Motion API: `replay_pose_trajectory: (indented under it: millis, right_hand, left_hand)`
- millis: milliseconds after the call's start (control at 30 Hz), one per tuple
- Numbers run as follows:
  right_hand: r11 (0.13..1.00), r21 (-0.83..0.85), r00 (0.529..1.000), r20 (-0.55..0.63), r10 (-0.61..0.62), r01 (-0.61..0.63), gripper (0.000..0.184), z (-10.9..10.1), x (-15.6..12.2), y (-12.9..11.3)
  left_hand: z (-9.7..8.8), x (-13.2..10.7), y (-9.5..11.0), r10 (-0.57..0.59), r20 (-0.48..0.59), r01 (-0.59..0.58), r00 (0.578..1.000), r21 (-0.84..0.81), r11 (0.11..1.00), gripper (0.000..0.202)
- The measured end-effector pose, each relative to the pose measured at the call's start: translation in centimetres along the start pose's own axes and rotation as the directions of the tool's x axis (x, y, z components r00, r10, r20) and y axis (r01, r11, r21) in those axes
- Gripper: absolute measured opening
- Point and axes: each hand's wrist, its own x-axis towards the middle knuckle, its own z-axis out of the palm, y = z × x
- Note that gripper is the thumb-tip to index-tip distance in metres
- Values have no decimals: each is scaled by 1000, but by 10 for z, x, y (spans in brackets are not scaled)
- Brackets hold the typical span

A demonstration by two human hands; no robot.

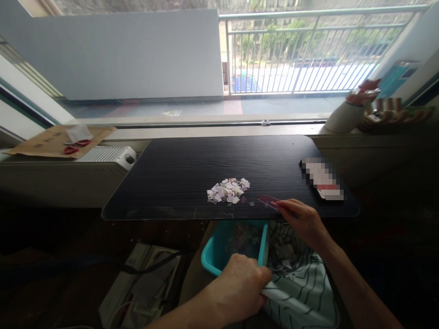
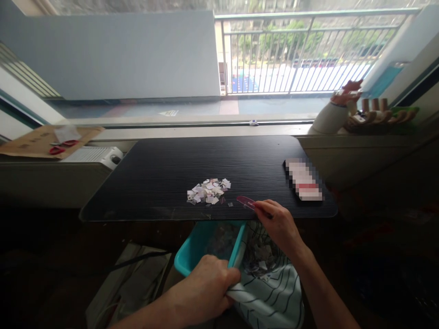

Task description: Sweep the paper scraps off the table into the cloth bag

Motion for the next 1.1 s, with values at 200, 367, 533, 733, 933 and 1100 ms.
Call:
replay_pose_trajectory:
  millis: [200, 367, 533, 733, 933, 1100]
  right_hand:
    - [999, 18, 997, 68, -39, 38, 18, -6, -9, -3]
    - [997, -80, 1000, -27, 11, -13, 19, -11, -17, 4]
    - [999, 36, 991, 131, -42, 37, 19, -1, -17, -13]
    - [997, -10, 996, 49, -75, 76, 20, 12, 19, -17]
    - [994, 26, 975, 197, -105, 102, 18, 12, 16, -25]
    - [996, 48, 979, 188, -82, 74, 18, -5, -8, -15]
  left_hand:
    - [-2, 0, -1, 10, -9, -9, 1000, 19, 1000, 13]
    - [-2, -1, -1, 5, -18, -5, 1000, 2, 1000, 10]
    - [-2, -1, -2, 8, -11, -8, 1000, 10, 1000, 14]
    - [-2, -1, -2, 10, -22, -10, 1000, 22, 1000, 13]
    - [0, -3, -4, -2, -27, 3, 1000, 19, 1000, 14]
    - [-1, -2, -6, 7, -39, -6, 999, 21, 1000, 14]
